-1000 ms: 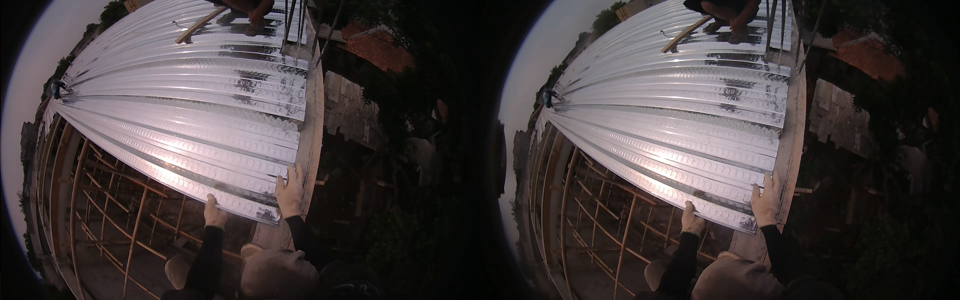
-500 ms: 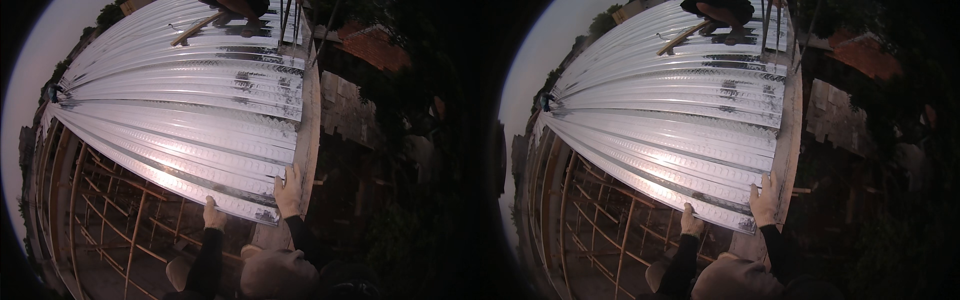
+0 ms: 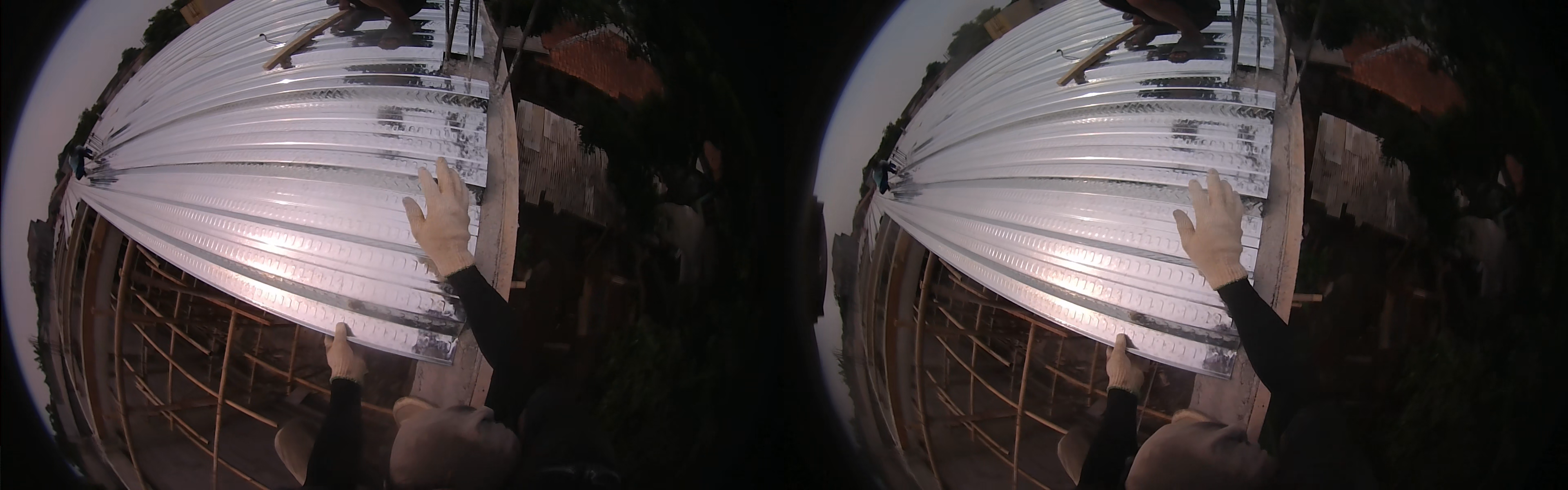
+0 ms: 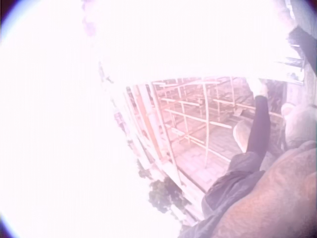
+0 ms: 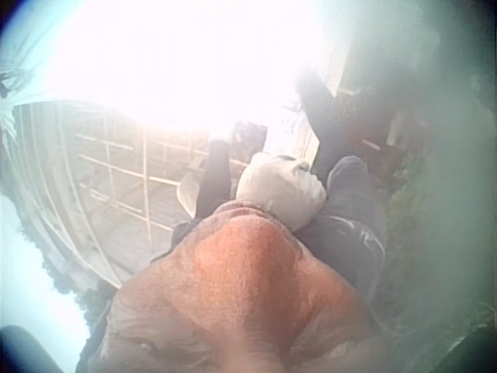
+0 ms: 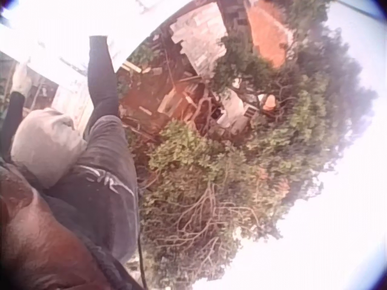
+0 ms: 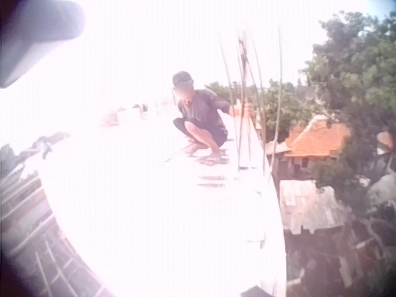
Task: The person positions and aligns long metal roofing panels on a sloped roof, smoothing and adjusting them by hand. Another worker is visible nearby, also working on the roof.
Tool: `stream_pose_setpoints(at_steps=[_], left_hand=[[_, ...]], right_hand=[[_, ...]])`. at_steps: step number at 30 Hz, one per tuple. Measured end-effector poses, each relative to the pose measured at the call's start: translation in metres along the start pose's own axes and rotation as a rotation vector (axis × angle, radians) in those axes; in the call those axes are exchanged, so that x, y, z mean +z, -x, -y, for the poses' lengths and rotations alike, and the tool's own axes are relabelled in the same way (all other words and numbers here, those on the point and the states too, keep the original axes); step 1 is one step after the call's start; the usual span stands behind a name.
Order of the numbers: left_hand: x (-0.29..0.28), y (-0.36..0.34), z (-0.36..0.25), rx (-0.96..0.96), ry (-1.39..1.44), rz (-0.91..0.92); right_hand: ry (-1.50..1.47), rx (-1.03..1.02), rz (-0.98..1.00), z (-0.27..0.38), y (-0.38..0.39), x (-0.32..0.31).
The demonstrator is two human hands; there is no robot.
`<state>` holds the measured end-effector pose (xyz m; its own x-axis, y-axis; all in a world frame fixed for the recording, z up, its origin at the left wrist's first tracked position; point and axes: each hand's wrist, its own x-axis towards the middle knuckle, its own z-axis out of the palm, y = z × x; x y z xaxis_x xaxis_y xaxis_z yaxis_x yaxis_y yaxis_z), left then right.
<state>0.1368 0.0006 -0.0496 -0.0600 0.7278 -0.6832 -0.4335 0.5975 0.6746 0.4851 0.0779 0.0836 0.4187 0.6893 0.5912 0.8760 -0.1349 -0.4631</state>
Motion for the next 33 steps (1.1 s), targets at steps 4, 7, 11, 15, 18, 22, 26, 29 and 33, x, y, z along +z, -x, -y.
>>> stream_pose_setpoints(at_steps=[4,7,11,15,18,22,26,29,33], left_hand=[[0.009,0.017,-0.014,-0.07,-0.139,-0.034],[0.01,0.014,-0.012,-0.047,-0.094,-0.018],[-0.001,-0.002,-0.002,-0.024,-0.219,-0.035],[-0.004,-0.009,0.007,-0.006,0.012,-0.044],[-0.001,-0.009,0.014,-0.005,-0.003,-0.058],[-0.001,-0.009,0.017,-0.072,0.013,-0.033],[0.007,0.001,0.011,0.059,-0.268,0.192],[0.023,0.014,0.005,-0.123,0.224,0.186],[0.029,0.021,0.002,-0.063,-0.045,0.152]], right_hand=[[0.157,-0.087,0.061,-0.047,-0.039,0.036],[0.289,-0.064,0.319,-0.091,-0.023,0.053],[0.229,-0.092,0.238,-0.118,-0.004,0.073],[0.229,-0.077,0.233,-0.12,-0.002,0.08],[0.246,-0.084,0.219,-0.118,-0.004,0.078],[0.234,-0.093,0.206,-0.117,-0.004,0.075],[0.252,-0.068,0.236,-0.119,-0.011,0.077],[0.231,-0.038,0.306,-0.121,-0.016,0.08],[0.304,-0.129,0.201,-0.122,-0.016,0.082]])
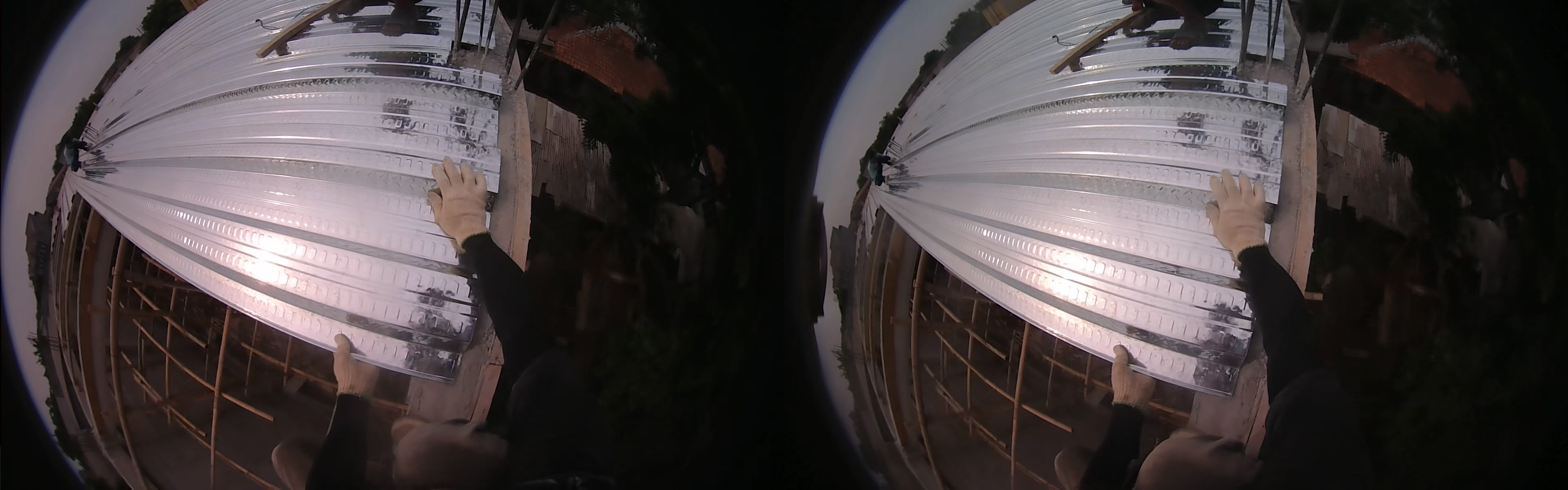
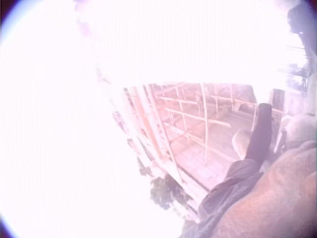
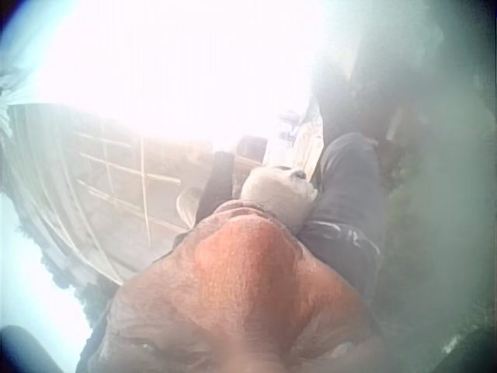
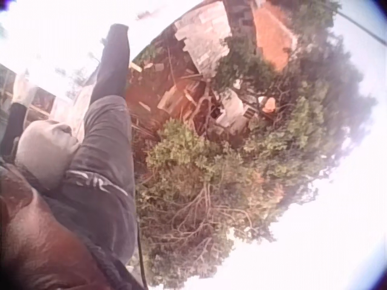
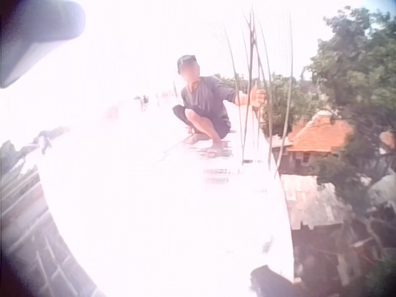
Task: The person positions and aligns long metal roofing panels on a sloped roof, smoothing and adjusting them by hand. Another worker is visible nearby, also working on the roof.
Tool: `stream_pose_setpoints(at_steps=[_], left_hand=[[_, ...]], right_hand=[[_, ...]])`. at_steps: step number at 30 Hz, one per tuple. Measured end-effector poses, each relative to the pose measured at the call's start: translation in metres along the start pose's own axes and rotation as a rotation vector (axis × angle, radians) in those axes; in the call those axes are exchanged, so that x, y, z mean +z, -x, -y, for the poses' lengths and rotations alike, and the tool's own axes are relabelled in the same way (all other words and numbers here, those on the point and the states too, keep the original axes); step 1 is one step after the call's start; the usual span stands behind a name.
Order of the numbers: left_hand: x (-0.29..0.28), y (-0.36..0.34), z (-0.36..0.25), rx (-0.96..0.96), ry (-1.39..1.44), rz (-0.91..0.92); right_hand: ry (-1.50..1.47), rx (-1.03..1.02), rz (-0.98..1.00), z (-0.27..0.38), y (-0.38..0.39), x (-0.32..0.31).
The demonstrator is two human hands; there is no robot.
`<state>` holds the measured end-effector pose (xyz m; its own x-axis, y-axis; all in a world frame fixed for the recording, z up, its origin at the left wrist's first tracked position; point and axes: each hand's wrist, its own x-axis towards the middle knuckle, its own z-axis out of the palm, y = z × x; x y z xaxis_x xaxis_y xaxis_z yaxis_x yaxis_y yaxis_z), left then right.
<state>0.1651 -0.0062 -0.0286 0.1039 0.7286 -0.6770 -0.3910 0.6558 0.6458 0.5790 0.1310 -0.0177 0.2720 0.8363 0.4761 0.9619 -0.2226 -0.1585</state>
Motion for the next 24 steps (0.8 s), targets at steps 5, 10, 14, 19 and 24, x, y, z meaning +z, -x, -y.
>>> stream_pose_setpoints(at_steps=[5,10,14,19,24], left_hand=[[-0.02,-0.011,0.01,0.147,-0.332,0.104],[-0.019,-0.021,0.025,0.019,0.194,-0.161],[-0.017,-0.016,0.022,0.037,0.119,-0.172],[-0.034,-0.02,0.013,0.1,-0.554,-0.017],[-0.063,-0.042,0.01,-0.076,-0.125,-0.025]], right_hand=[[0.005,0.018,0.07,0.001,0.001,-0.001],[0.038,0.01,0.065,0.005,-0.002,-0.006],[0.015,0.016,0.052,0.006,-0.003,-0.008],[-0.034,0.038,0.042,0.002,-0.001,-0.009],[-0.079,0.054,0.007,0.001,0.001,-0.012]])
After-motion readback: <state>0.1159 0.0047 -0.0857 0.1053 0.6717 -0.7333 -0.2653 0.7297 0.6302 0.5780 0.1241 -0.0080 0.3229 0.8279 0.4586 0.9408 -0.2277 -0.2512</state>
